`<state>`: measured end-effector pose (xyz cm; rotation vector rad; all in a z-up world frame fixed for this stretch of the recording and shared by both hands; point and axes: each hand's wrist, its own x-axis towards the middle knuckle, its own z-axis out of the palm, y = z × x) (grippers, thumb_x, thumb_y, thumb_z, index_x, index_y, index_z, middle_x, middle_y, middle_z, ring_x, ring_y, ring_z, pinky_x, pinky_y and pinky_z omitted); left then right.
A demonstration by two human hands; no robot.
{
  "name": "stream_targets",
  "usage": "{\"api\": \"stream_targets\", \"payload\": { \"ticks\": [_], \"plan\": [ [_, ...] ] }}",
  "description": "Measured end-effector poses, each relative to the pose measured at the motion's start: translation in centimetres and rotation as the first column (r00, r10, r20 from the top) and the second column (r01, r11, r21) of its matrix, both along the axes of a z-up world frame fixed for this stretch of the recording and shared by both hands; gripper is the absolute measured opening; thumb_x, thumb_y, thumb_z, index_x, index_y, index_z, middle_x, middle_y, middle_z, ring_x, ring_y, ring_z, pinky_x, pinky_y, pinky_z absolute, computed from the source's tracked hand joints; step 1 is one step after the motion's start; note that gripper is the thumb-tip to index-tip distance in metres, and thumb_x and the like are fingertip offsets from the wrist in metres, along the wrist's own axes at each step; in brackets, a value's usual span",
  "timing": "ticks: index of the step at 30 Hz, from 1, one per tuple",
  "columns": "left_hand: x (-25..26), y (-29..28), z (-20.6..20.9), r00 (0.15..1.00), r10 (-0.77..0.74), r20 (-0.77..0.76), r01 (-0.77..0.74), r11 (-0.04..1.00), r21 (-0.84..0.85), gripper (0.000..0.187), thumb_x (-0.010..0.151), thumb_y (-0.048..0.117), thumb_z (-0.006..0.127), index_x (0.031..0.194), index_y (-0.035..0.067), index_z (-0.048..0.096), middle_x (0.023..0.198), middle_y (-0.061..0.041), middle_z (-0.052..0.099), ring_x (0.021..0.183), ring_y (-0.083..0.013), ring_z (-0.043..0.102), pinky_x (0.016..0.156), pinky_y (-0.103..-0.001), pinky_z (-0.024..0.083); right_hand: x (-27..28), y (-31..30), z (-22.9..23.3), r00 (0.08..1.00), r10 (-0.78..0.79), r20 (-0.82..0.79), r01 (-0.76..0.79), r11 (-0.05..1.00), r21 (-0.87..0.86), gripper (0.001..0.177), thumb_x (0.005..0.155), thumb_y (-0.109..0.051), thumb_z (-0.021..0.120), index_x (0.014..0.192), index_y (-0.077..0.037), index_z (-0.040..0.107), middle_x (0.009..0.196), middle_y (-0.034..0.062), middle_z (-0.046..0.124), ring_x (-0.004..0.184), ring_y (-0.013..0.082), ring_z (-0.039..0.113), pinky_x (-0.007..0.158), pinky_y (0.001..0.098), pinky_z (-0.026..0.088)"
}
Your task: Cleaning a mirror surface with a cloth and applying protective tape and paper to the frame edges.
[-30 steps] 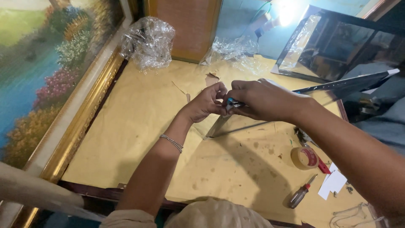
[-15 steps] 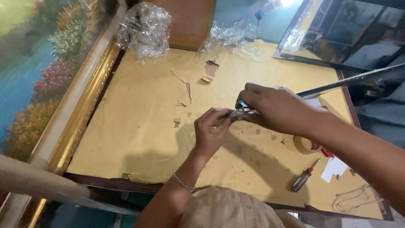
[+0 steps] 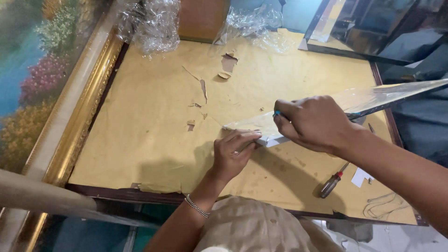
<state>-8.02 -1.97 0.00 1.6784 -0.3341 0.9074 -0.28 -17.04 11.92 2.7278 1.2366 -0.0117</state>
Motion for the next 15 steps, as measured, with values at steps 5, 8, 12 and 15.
{"api": "stream_targets", "payload": {
  "ticks": [5,8,12,15],
  "plan": [
    [-0.2,0.2,-0.4,0.999,-0.039,0.013,0.039,0.999,0.020,0.019,0.070,0.002,0.068,0.085,0.013,0.067,0.079,-0.003,0.067,0.074,-0.0230,0.066,0.065,-0.032,0.054,-1.2,0.2,-0.9,0.934,0.328,0.137,-0.334,0.942,0.022,0.049,0.071,-0.056,0.039,0.094,-0.014,0.046,0.072,0.0059,0.052,0.056,0.0253,0.059,0.046,0.0382,0.050],
    [-0.2,0.4,-1.2,0.998,-0.057,0.039,0.056,0.998,0.039,0.017,0.072,0.002,0.065,0.085,0.013,0.067,0.080,-0.003,0.067,0.075,-0.0236,0.065,0.066,-0.032,0.054,-1.5,0.2,-1.3,0.875,0.444,0.193,-0.453,0.891,0.003,0.046,0.071,-0.050,0.043,0.097,-0.013,0.046,0.078,0.0035,0.046,0.057,0.0220,0.057,0.042,0.0348,0.050],
    [-0.3,0.3,-1.4,0.996,-0.064,0.061,0.062,0.998,0.028,0.016,0.071,0.000,0.068,0.081,0.012,0.067,0.077,-0.003,0.066,0.073,-0.0235,0.066,0.066,-0.032,0.054,-1.6,0.1,-1.9,0.819,0.519,0.246,-0.532,0.847,-0.013,0.036,0.074,-0.042,0.042,0.095,-0.014,0.045,0.078,0.0007,0.041,0.059,0.0182,0.055,0.043,0.0305,0.050],
    [-0.2,0.3,-1.9,0.996,-0.059,0.064,0.057,0.998,0.029,0.015,0.070,0.001,0.069,0.080,0.012,0.067,0.076,-0.004,0.066,0.073,-0.0239,0.066,0.067,-0.031,0.054,-1.4,0.0,-2.1,0.790,0.549,0.274,-0.560,0.827,-0.042,0.033,0.076,-0.043,0.039,0.092,-0.014,0.045,0.078,0.0006,0.042,0.062,0.0189,0.056,0.046,0.0293,0.049]
  ]
}}
